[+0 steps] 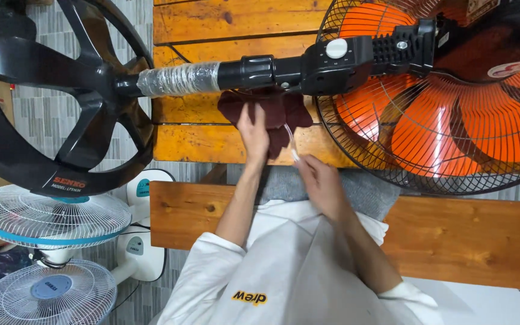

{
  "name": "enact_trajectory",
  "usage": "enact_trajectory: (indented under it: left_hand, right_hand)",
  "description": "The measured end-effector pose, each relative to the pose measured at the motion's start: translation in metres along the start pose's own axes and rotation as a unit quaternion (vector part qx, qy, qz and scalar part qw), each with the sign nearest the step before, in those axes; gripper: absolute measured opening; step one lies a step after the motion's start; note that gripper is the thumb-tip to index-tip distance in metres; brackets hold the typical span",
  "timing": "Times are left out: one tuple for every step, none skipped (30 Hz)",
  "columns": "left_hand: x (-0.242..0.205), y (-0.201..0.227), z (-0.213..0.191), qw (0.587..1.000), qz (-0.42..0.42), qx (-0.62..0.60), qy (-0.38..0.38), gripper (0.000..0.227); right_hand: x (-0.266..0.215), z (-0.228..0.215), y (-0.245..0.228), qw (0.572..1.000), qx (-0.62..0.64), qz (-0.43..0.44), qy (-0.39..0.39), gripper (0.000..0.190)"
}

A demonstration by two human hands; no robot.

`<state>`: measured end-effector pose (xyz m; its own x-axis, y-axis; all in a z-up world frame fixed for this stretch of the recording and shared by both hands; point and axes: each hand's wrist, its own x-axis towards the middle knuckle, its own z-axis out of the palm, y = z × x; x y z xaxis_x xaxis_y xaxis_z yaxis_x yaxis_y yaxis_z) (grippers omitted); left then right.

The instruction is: Cleaning an electric fan using a cloth and a toothbrush

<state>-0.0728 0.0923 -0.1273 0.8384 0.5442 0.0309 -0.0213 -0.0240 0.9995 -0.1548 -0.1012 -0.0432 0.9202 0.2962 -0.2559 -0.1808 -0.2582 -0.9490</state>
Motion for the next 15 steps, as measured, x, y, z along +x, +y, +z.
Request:
enact_trajectory:
  left_hand:
    - [0.005, 0.014, 0.001, 0.999, -0.028, 0.008, 0.034, 0.043]
    - [0.012, 0.028, 0.005, 0.996, -0.054, 0.015, 0.068, 0.062]
    - [0.009, 0.034, 0.001, 0.996, -0.054, 0.013, 0.068, 0.062]
    - [0.006, 0.04, -0.004, 0.996, -0.044, 0.076, 0.028, 0.062]
    - [0.002, 0.046, -0.008, 0.99, -0.033, 0.139, -0.012, 0.064]
    - [-0.009, 0.058, -0.002, 0.99, -0.033, 0.139, -0.017, 0.064]
    - [-0.02, 0.07, 0.004, 0.976, 0.058, 0.209, -0.02, 0.074]
    - [-0.033, 0.083, 0.009, 0.949, 0.149, 0.276, -0.023, 0.084]
    - [-0.038, 0.085, 0.014, 0.949, 0.149, 0.275, -0.028, 0.084]
    - [-0.041, 0.087, 0.02, 0.967, 0.16, 0.188, -0.059, 0.075]
    - [-0.044, 0.09, 0.025, 0.976, 0.17, 0.099, -0.09, 0.067]
    - [-0.038, 0.069, 0.032, 0.976, 0.171, 0.098, -0.092, 0.067]
    - [-0.032, 0.049, 0.039, 0.985, 0.099, -0.033, -0.135, 0.068]
    - [-0.025, 0.029, 0.046, 0.971, 0.026, -0.163, -0.175, 0.069]
    - [-0.013, 0.025, 0.052, 0.97, 0.028, -0.163, -0.178, 0.069]
  right_hand:
    - [-0.015, -0.014, -0.017, 0.998, -0.065, 0.005, 0.02, 0.025]
    - [-0.028, -0.029, -0.034, 0.991, -0.131, 0.008, 0.04, 0.026]
    - [-0.038, -0.039, -0.049, 0.99, -0.133, 0.008, 0.041, 0.026]
    - [-0.049, -0.048, -0.064, 0.978, -0.173, -0.034, 0.111, 0.021]
    - [-0.06, -0.057, -0.078, 0.958, -0.211, -0.075, 0.182, 0.021]
    - [-0.051, -0.061, -0.083, 0.957, -0.21, -0.072, 0.186, 0.021]
    - [-0.042, -0.064, -0.087, 0.932, -0.217, -0.13, 0.259, 0.021]
    - [-0.035, -0.069, -0.091, 0.899, -0.223, -0.187, 0.329, 0.022]
    - [-0.025, -0.056, -0.081, 0.898, -0.223, -0.183, 0.332, 0.022]
    - [-0.013, -0.045, -0.072, 0.907, -0.168, -0.165, 0.348, 0.022]
    - [-0.002, -0.033, -0.063, 0.913, -0.111, -0.148, 0.363, 0.024]
    - [0.001, -0.018, -0.063, 0.912, -0.111, -0.148, 0.365, 0.024]
    - [0.005, -0.002, -0.063, 0.955, -0.044, -0.079, 0.284, 0.021]
    - [0.009, 0.013, -0.063, 0.98, 0.026, -0.011, 0.197, 0.02]
    - [0.016, 0.01, -0.066, 0.979, 0.027, -0.012, 0.199, 0.02]
